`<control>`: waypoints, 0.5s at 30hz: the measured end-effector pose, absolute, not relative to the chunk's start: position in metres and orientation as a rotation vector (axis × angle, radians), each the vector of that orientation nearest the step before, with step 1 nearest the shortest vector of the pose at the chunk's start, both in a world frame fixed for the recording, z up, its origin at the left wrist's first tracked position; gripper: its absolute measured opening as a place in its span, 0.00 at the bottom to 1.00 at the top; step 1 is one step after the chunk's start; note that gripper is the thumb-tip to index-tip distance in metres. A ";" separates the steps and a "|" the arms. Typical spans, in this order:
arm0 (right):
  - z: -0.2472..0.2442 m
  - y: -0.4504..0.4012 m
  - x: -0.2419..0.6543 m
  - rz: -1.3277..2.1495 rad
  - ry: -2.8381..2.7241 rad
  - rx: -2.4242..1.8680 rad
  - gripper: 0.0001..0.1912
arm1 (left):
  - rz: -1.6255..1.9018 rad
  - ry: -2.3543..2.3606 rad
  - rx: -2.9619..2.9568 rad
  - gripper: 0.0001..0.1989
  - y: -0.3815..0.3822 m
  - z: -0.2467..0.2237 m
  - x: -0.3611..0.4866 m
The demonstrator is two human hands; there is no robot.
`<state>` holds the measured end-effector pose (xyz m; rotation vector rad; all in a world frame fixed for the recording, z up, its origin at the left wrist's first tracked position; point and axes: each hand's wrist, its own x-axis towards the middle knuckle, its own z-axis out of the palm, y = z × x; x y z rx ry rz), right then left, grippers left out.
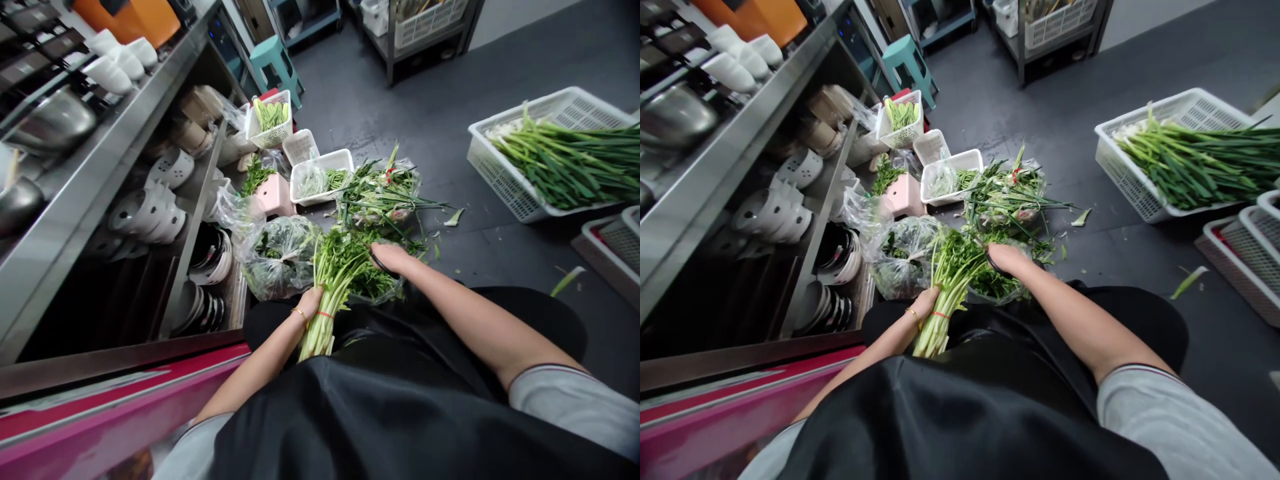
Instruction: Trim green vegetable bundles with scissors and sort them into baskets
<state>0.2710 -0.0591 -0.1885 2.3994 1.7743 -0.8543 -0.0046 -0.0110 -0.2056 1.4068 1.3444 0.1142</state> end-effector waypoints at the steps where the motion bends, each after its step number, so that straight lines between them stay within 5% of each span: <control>1: -0.186 -0.059 0.263 -0.835 1.787 2.414 0.21 | 0.101 1.339 1.445 0.28 -0.012 -0.206 -0.003; 15: -0.197 -0.053 0.282 -1.108 1.636 2.458 0.19 | 0.039 1.435 1.515 0.28 -0.007 -0.185 -0.015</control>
